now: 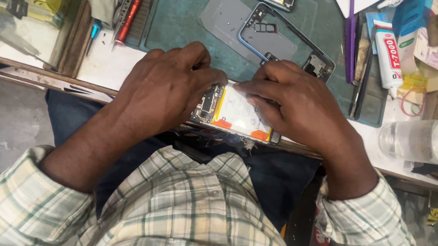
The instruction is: The person repairs a disassembled smartphone at a workbench. They press and reposition the battery and internal components by hand, then use a screwdriver to tighten screws along the phone's edge, working on the opened device while other phone parts and tools lie on the mat.
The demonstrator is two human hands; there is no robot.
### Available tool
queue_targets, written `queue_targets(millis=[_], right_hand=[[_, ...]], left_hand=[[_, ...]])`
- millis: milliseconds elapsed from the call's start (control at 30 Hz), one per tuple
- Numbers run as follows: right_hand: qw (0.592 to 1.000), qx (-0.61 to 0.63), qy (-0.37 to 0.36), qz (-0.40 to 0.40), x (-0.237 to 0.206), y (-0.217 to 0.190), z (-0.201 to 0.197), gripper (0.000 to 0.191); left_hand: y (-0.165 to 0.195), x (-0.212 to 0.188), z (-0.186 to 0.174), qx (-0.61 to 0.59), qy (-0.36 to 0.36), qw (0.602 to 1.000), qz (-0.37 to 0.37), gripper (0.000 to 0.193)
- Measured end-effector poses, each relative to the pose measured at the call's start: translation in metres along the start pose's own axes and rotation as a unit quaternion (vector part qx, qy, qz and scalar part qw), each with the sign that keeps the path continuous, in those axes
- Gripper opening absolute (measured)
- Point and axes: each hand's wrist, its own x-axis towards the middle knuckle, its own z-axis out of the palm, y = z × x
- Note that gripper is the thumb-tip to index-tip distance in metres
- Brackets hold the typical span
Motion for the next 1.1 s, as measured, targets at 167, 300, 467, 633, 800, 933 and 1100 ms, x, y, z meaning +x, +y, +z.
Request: queue_targets(millis=[167,300,467,633,800,933,1100], right_hand=[[0.999,-0.041,-0.007,0.000,-0.016,0.010,-0.010,0.027],[0.999,-0.034,-0.003,0.036,-0.035,0.014,-0.016,0.033],[0.998,-0.025,0.001,0.063,-0.050,0.017,-0.021,0.040],[0.997,-0.005,0.011,0.077,-0.052,0.017,-0.017,0.035],[0.997,0.003,0.023,0.077,-0.050,0.017,-0.012,0.033],[0.996,0.022,0.043,0.077,-0.051,0.019,-0.006,0.031],[0.991,0.075,0.067,0.091,-0.055,0.023,0.000,0.034]], left_hand=[[0.004,0.002,-0.004,-0.018,0.007,1.000,0.001,0.021],[0.006,0.003,-0.006,0.001,0.008,1.000,0.012,0.028],[0.008,0.005,-0.009,0.002,-0.009,1.000,0.004,0.032],[0.014,0.013,-0.008,0.045,-0.031,0.998,-0.003,0.025],[0.023,0.015,-0.002,0.061,-0.033,0.997,0.037,0.037],[0.026,0.018,0.006,0.047,-0.007,0.995,0.085,0.047],[0.030,0.023,0.015,0.040,-0.018,0.992,0.114,0.054]])
